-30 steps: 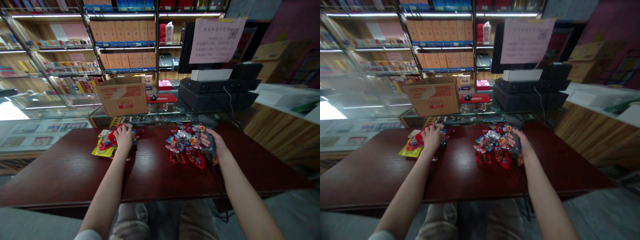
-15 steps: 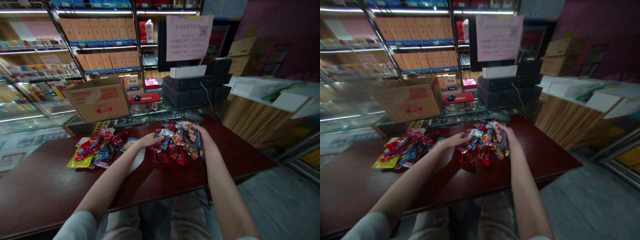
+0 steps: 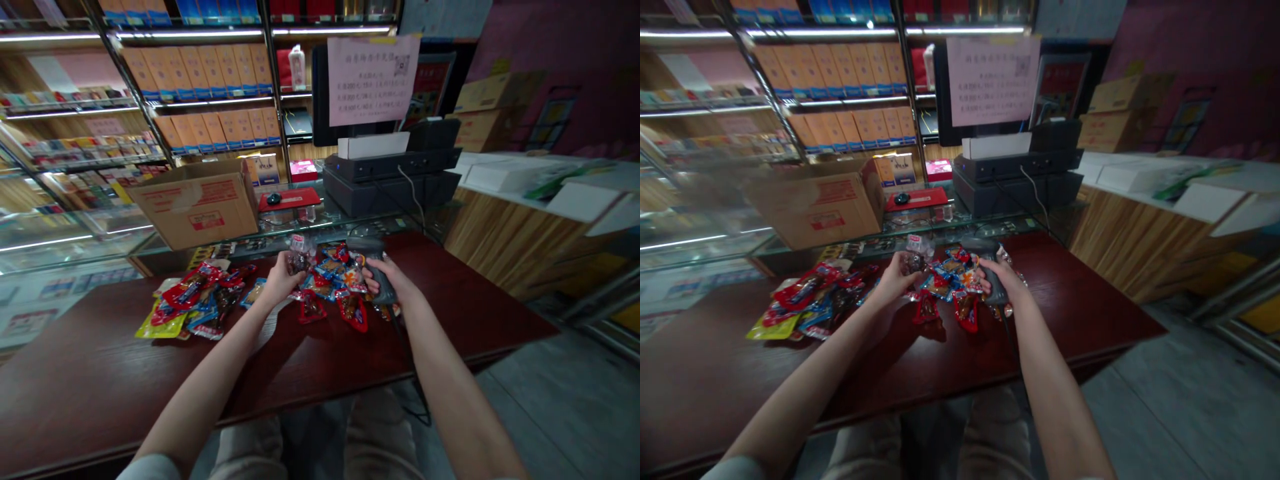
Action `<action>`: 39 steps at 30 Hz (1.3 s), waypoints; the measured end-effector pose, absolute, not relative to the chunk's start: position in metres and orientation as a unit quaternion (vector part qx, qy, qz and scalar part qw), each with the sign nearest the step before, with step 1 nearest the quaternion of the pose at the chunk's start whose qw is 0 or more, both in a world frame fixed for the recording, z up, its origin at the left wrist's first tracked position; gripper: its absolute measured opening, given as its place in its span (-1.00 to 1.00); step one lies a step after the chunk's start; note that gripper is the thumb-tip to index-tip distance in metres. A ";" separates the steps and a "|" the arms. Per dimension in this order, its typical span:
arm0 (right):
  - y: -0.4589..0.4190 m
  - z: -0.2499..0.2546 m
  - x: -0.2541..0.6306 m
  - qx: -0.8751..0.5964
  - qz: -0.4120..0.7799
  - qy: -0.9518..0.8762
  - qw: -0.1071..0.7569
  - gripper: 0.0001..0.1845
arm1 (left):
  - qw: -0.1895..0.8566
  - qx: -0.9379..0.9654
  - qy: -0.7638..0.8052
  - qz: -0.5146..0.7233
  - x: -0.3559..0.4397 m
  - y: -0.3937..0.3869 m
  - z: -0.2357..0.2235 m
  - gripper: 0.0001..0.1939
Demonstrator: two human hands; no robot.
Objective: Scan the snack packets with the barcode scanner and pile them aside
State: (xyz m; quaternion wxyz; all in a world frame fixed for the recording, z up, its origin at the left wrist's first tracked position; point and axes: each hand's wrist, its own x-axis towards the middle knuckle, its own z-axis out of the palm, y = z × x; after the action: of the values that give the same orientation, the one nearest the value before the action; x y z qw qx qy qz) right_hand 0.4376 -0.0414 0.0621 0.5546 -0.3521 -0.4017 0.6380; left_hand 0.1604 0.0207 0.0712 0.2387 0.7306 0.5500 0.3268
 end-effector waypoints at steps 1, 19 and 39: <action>-0.042 0.063 0.434 -0.347 0.641 -0.406 0.551 -0.61 | 0.191 0.735 0.572 0.312 0.155 0.015 0.076 -0.47; -0.046 0.055 0.405 -0.336 0.676 -0.453 0.474 -0.62 | 0.158 0.767 0.574 0.238 0.127 -0.006 0.069 -0.37; -0.050 0.064 0.409 -0.351 0.659 -0.437 0.501 -0.66 | -0.080 0.755 0.635 0.144 0.084 0.010 0.062 -0.39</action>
State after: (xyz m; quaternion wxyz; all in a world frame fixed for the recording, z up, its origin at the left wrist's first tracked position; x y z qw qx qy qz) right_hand 0.4089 -0.0497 0.0643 0.5013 -0.3508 -0.4370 0.6593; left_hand 0.0838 0.0100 0.0625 -0.0798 0.7545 0.6352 0.1443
